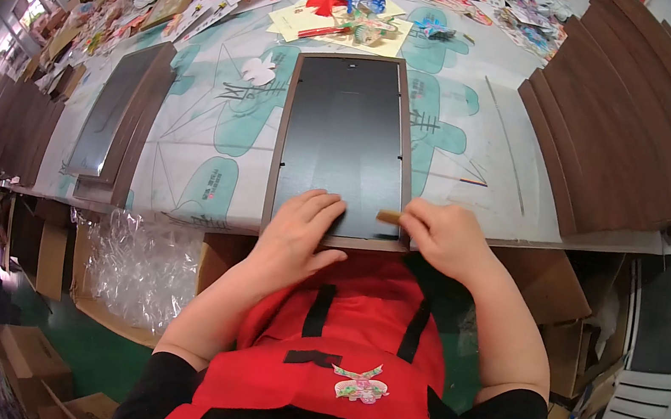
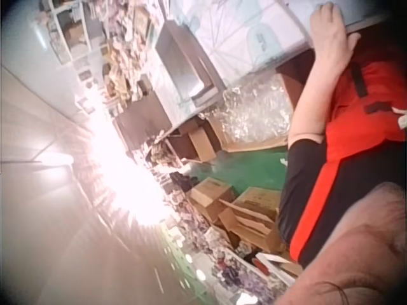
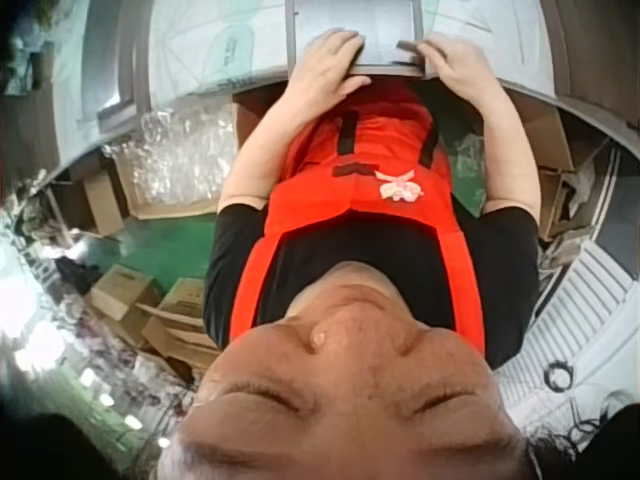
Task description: The person assembles decorative picture frames by inserting paper cutouts and backing boards into wooden frames. They use a wooden stick to press the backing into place and a plastic scraper to smooth the glass surface. The person handles multiple frames sequentially, placing finished units aside.
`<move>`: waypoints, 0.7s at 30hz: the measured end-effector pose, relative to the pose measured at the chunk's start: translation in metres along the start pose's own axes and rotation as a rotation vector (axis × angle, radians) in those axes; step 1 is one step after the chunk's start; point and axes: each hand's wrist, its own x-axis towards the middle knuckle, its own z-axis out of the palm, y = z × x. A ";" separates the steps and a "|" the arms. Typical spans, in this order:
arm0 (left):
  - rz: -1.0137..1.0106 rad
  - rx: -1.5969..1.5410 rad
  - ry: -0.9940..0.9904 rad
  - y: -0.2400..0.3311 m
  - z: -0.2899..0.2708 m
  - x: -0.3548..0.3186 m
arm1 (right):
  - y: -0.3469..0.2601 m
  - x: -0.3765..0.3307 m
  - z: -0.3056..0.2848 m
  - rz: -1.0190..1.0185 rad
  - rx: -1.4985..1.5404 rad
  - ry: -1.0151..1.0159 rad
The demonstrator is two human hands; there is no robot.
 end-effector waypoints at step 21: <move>-0.066 -0.094 -0.063 0.007 0.016 0.021 | -0.017 0.020 0.005 0.145 -0.317 -0.370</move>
